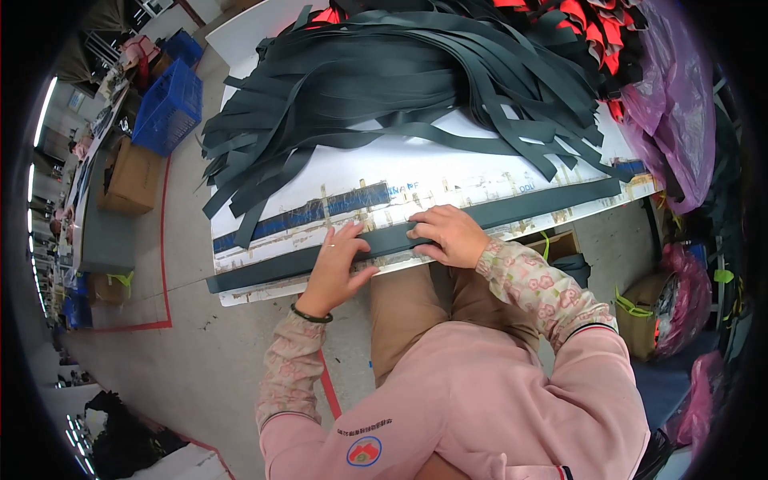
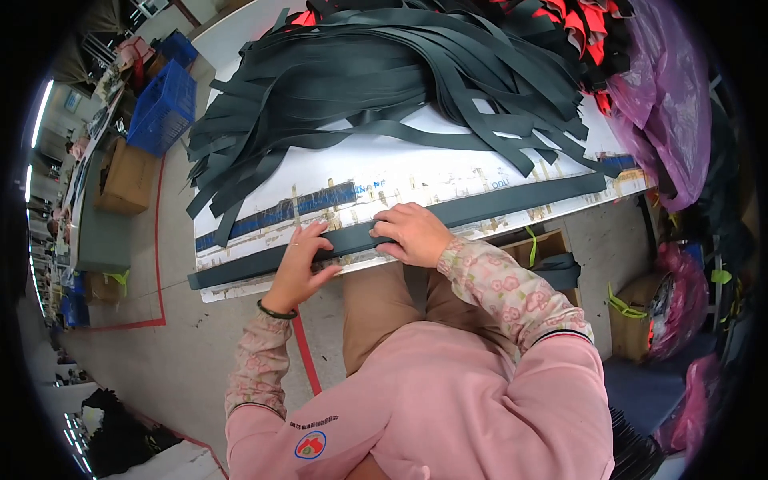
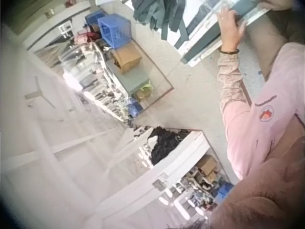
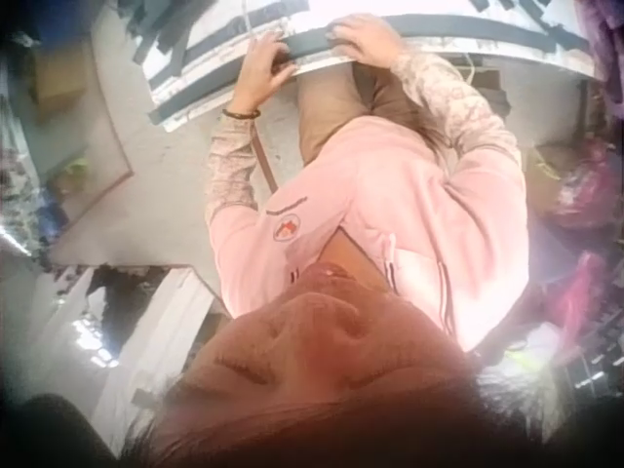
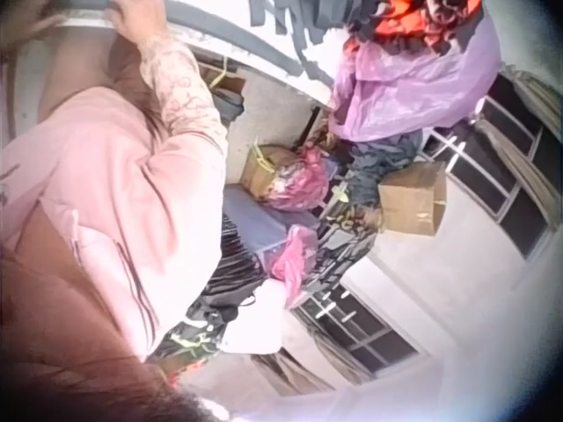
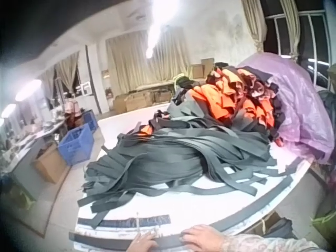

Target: The person is organizing, sorting, and aligning long black straps on a factory workstation.

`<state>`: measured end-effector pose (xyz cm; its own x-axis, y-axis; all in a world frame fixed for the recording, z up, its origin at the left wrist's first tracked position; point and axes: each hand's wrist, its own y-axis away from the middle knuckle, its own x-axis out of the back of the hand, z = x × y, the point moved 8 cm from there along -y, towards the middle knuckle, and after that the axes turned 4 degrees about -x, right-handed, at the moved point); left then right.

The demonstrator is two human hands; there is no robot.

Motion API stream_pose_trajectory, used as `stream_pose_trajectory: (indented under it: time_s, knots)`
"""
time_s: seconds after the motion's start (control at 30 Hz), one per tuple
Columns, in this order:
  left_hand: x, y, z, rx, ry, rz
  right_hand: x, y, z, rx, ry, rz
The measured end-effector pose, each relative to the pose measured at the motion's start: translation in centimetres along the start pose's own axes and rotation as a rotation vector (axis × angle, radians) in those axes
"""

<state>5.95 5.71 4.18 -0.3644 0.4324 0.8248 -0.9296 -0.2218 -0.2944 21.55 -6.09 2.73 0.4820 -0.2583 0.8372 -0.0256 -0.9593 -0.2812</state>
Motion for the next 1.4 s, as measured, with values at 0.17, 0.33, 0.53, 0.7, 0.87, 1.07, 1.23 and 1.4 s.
stream_pose_trajectory:
  time_s: [0.17, 0.33, 0.53, 0.7, 0.87, 1.07, 1.23, 1.4]
  knots:
    - [-1.5, -0.6, -1.4, 0.087, 0.124, -0.083, -0.3, -0.3, 0.0, -0.011, -0.021, 0.004]
    - [-2.3, -1.1, -1.5, 0.041, 0.143, -0.073, 0.2, 0.4, 0.6, -0.013, -0.022, 0.020]
    - [-1.9, -0.4, -1.8, 0.002, 0.098, -0.095, 7.2, 6.3, 7.1, -0.298, 0.179, -0.096]
    - [-2.2, -0.3, -1.6, -0.020, 0.103, -0.097, 14.0, 15.7, 15.7, -0.651, 0.339, -0.133]
    - [-2.7, 0.0, -1.9, 0.017, 0.096, -0.106, 15.3, 17.3, 19.4, -0.673, 0.309, -0.175]
    - [-2.7, -0.1, -1.9, 0.015, 0.087, -0.092, 15.7, 16.6, 19.9, -0.643, 0.313, -0.169]
    - [-2.6, -0.3, -2.1, 0.015, 0.075, -0.100, 15.3, 16.6, 20.5, -0.616, 0.302, -0.148]
    - [-2.8, -0.9, -1.8, 0.036, 0.086, -0.115, 16.1, 17.2, 20.4, -0.619, 0.291, -0.135]
